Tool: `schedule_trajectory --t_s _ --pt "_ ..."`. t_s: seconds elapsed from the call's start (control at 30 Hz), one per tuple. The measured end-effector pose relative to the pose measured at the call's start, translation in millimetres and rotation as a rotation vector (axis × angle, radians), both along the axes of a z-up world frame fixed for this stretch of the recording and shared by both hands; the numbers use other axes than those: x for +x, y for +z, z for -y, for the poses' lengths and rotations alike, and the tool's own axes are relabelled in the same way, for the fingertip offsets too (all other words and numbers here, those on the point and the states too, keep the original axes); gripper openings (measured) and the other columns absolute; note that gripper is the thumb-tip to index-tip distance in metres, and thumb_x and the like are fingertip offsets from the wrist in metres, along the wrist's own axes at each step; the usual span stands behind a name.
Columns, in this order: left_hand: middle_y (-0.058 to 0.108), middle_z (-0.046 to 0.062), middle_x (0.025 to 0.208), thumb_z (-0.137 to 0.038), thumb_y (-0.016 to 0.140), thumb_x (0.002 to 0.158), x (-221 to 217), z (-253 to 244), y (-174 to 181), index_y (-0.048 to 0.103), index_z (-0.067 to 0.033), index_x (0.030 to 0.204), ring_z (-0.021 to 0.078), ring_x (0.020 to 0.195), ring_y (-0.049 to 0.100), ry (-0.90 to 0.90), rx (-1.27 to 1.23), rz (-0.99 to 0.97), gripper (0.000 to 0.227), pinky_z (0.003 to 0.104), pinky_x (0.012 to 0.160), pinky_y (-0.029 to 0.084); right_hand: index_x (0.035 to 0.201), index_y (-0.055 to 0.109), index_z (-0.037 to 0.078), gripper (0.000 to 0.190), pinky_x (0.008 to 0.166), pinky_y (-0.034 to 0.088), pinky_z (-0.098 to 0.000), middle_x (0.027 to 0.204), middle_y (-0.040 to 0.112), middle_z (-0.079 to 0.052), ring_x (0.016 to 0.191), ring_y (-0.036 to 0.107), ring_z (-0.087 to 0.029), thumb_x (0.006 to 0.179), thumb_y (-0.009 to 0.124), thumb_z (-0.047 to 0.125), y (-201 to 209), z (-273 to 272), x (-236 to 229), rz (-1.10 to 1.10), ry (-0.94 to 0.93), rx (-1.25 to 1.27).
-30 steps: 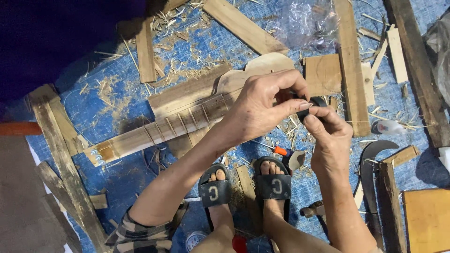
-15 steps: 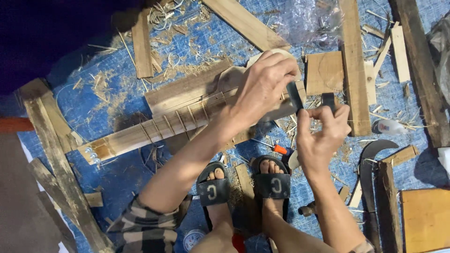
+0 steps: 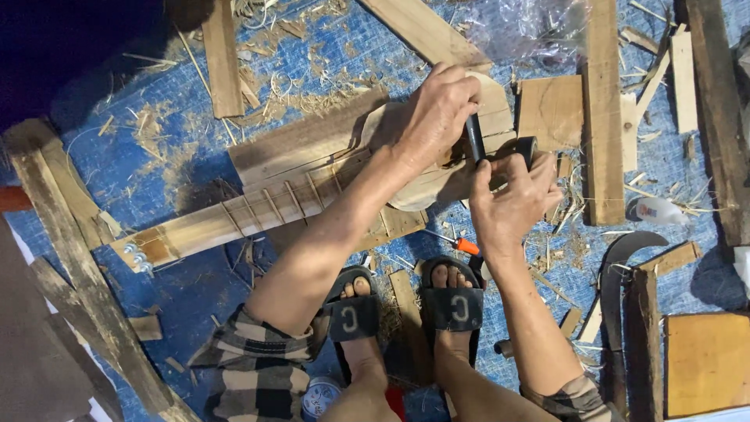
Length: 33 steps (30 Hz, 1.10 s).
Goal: Assembling a handmade wooden stringed instrument by applying glue, attaching strings, and wrapping tape.
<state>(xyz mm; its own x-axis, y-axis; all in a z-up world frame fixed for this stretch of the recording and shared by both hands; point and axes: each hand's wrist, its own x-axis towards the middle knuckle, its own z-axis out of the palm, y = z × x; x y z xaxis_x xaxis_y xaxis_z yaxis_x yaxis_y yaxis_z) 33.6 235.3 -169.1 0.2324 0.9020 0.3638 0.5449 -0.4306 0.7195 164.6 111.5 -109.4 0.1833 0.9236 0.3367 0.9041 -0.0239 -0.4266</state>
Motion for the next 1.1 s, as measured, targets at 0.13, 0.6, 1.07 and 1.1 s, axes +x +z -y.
schedule_trajectory --t_s 0.13,0.6,1.07,1.1 --pt "0.059 0.005 0.082 0.000 0.083 0.076 -5 2 13 0.067 -0.0054 0.077 0.0214 0.086 0.053 -0.029 -0.014 0.041 0.018 0.029 0.071 0.046 0.082 0.058 0.014 0.020 0.078 0.032 -0.0469 0.096 0.050 -0.008 0.098 0.054 -0.031 0.090 0.071 0.027 -3 -2 -2 -0.006 -0.001 -0.003" --pt "0.059 -0.003 0.068 0.004 0.080 0.077 4 -8 -5 0.066 -0.0117 0.068 0.0103 0.069 0.057 0.060 -0.122 0.056 0.023 0.029 0.075 0.055 0.084 0.060 0.014 0.030 0.076 0.031 -0.0458 0.097 0.049 -0.011 0.094 0.052 -0.031 0.095 0.070 0.040 -11 -6 10 0.083 0.038 -0.053" --pt "0.057 -0.004 0.068 0.011 0.074 0.073 -1 -16 -7 0.056 -0.0155 0.065 0.0099 0.069 0.057 0.044 -0.098 0.023 0.033 0.035 0.088 0.053 0.088 0.058 0.020 0.038 0.084 0.029 -0.0451 0.097 0.064 0.009 0.101 0.050 -0.022 0.095 0.074 0.053 6 9 9 -0.151 0.029 -0.085" --pt "0.057 -0.004 0.068 0.011 0.074 0.073 -3 -15 -4 0.056 -0.0155 0.065 0.0099 0.069 0.057 0.046 -0.097 0.022 0.033 0.035 0.088 0.053 0.088 0.058 0.020 0.038 0.084 0.029 -0.0451 0.097 0.064 0.009 0.101 0.050 -0.022 0.095 0.074 0.053 3 9 11 -0.152 0.031 -0.083"
